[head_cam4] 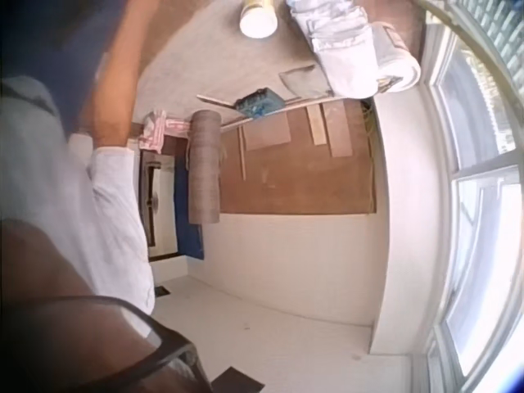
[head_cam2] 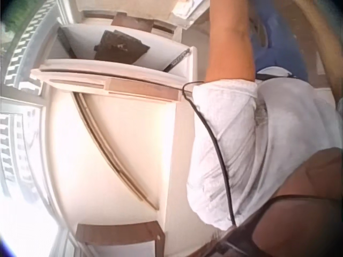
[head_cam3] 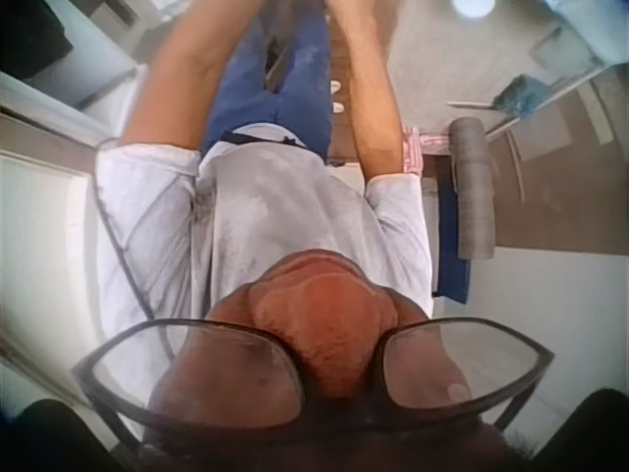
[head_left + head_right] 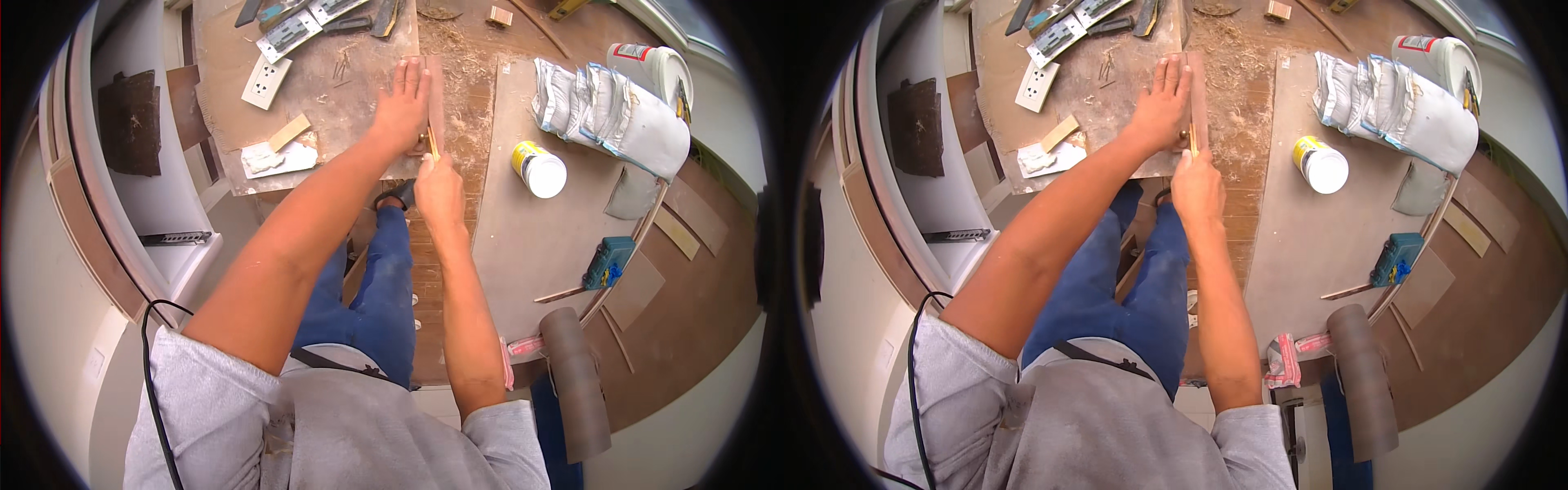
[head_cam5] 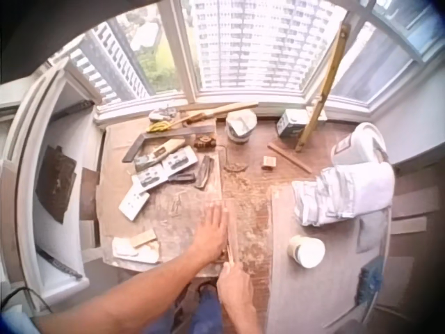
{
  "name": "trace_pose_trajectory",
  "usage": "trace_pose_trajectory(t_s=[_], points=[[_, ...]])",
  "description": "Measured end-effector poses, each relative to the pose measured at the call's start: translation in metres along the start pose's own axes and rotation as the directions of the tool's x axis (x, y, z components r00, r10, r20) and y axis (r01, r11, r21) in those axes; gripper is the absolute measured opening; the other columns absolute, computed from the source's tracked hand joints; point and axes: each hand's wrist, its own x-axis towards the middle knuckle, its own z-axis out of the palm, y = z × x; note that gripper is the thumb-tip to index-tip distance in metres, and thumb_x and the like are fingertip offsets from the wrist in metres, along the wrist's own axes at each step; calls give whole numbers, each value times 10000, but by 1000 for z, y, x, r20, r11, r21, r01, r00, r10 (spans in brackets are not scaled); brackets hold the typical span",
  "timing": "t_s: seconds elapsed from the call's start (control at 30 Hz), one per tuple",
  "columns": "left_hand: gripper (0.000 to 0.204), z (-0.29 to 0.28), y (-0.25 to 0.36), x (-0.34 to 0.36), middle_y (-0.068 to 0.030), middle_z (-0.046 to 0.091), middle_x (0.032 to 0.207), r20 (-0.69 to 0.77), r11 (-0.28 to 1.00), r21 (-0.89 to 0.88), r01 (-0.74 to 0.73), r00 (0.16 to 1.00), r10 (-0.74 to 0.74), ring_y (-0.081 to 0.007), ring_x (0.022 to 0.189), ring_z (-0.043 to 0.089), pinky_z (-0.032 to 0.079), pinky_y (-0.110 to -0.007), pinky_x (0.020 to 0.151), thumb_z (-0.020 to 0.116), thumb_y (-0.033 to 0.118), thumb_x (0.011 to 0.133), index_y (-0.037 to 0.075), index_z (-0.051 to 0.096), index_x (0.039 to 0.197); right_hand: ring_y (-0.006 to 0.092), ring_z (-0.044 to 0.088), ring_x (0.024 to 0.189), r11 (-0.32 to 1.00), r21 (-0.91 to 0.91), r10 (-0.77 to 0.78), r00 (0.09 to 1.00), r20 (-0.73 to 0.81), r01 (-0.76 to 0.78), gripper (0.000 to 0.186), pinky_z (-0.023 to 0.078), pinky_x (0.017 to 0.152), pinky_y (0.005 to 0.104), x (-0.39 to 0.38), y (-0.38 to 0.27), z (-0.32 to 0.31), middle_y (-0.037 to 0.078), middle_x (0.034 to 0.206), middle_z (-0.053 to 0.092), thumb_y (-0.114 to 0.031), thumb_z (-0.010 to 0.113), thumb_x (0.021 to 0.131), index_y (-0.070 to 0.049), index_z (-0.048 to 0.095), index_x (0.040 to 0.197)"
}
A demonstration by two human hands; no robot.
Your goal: Measure a piece of wood with a tape measure and mark it with a pencil.
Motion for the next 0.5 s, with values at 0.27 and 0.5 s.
trace_pose_trajectory(t_s=[0.27,0.5], points=[[1280,-44,-10,-7,-282,48,1701,276,1000,-2,11,961,-10,-436,1579,112,428,-589,1102,915,335,660,1,144,1626,576,643,876,984,78,147,972,185,-163,338,477,773,641,-142,39,-46,366,897,675,-304,445,1066,9,555,1129],[1246,-16,2,3,-257,66,1709,112,998,-56,-14,994,21,-412,1582,123,409,-624,1098,893,400,690,18,167,1628,570,646,882,997,69,-28,1000,0,28,362,485,764,634,-3,11,-2,365,920,676,-328,459,1065,13,572,1112]])
